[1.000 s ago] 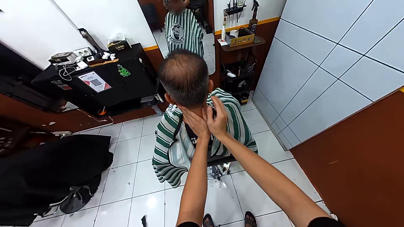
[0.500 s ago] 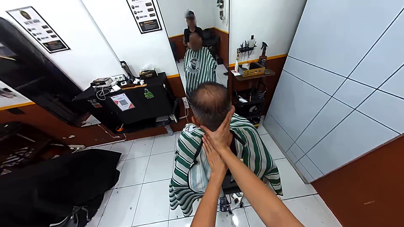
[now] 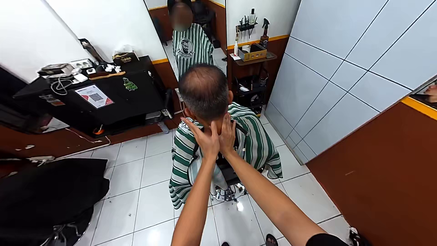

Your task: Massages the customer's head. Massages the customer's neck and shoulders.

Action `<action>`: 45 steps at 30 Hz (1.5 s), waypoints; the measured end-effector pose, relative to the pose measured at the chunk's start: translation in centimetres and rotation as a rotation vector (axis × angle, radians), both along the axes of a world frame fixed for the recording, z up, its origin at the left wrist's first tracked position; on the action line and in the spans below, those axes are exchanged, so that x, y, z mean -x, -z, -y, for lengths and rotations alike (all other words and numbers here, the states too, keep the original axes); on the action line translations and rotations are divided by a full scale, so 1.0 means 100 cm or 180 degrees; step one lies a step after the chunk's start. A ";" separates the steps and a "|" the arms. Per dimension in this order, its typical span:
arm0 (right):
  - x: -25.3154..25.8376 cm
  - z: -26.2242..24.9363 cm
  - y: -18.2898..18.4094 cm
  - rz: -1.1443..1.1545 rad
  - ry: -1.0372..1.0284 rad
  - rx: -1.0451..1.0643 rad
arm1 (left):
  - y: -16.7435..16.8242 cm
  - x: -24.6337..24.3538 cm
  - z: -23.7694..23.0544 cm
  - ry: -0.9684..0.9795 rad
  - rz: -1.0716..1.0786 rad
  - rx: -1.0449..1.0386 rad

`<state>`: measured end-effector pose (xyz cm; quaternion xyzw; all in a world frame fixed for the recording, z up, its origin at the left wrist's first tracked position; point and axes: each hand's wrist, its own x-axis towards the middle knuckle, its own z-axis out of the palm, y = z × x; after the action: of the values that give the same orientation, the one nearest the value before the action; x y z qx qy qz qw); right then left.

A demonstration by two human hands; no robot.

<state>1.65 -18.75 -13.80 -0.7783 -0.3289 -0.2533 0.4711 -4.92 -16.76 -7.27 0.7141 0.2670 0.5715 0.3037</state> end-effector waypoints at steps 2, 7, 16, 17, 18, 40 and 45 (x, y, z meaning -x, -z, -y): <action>0.002 0.007 0.006 0.0090 0.0023 0.0110 | -0.025 -0.031 -0.013 -0.0372 0.0196 -0.0192; -0.003 0.023 0.017 0.0346 0.0012 0.0550 | -0.048 -0.089 -0.019 -0.1810 0.0190 -0.0406; -0.019 0.070 0.020 0.0337 -0.0897 0.0697 | 0.015 -0.086 0.013 -0.1397 -0.0529 -0.0011; -0.021 0.074 0.019 0.0353 -0.1018 0.0626 | 0.017 -0.088 0.016 -0.1435 -0.0659 0.0067; -0.024 0.077 0.018 0.0360 -0.1125 0.0578 | 0.020 -0.092 0.016 -0.1522 -0.0746 0.0100; -0.031 -0.040 -0.102 0.0564 0.0008 -0.0813 | 0.030 -0.014 0.011 -0.0492 -0.3437 0.0141; -0.019 -0.031 -0.054 0.0039 -0.0192 -0.0510 | 0.054 -0.008 0.010 -0.0671 -0.2995 -0.0406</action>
<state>3.50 -15.62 -8.41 -0.7263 -0.3337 -0.2694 0.5372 -4.11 -17.72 -12.71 0.8812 0.4107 0.2295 0.0461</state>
